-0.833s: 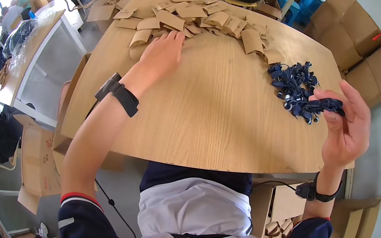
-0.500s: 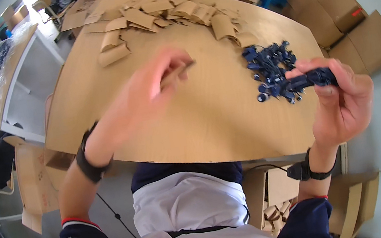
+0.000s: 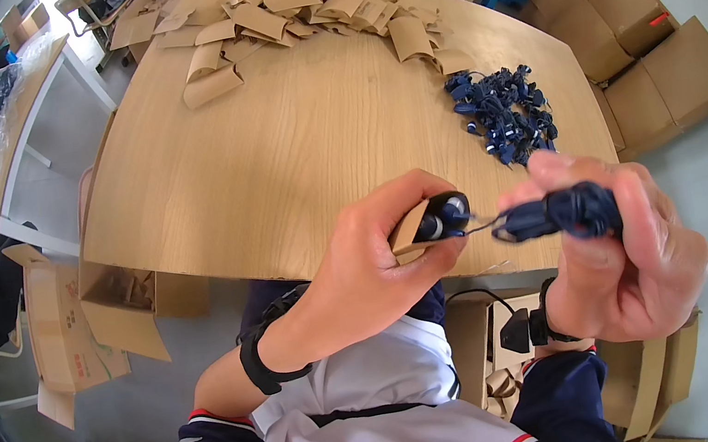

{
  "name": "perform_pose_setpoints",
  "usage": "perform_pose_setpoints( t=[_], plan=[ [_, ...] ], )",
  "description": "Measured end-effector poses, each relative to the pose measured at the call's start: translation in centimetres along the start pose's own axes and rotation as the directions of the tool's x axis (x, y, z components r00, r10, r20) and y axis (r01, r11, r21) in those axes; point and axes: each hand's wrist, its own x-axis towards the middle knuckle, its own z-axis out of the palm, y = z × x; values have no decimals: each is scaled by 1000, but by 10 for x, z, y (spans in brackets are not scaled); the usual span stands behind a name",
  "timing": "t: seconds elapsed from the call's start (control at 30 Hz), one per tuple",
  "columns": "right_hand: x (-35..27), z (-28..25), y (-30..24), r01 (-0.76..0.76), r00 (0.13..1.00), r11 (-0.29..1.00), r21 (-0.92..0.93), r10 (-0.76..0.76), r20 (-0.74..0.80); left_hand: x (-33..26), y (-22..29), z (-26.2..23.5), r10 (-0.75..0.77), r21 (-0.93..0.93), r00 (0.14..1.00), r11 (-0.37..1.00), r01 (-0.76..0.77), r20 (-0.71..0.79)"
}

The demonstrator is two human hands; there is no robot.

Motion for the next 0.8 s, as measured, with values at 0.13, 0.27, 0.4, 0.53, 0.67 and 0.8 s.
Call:
perform_pose_setpoints(
  t=[0.13, 0.27, 0.4, 0.53, 0.67, 0.8],
  plan=[
    [3, 0, 9, -62, 996, 930, 362, 34, 82, -6, -2, -5, 49, -6, 997, 999, -49, 66],
    [-7, 12, 13, -149, 987, 904, 401, 108, 122, -11, 2, -7, 71, -49, 987, 997, -65, 143],
    [-16, 19, 25, -122, 985, 947, 299, 78, 156, -12, -1, -9, 27, -283, 987, 959, 20, 159],
    [-23, 21, 25, -160, 954, 984, 83, 132, 269, -14, 5, -22, -230, -436, 938, 839, 326, 260],
    [-16, 24, 16, -24, 930, 978, -206, 98, 355, -12, -2, -29, -148, -271, 945, 935, 230, 292],
    [-32, 32, 13, 10, 969, 989, -149, 28, 247, -14, -27, -36, -65, -96, 943, 990, 102, 326]
  ],
)
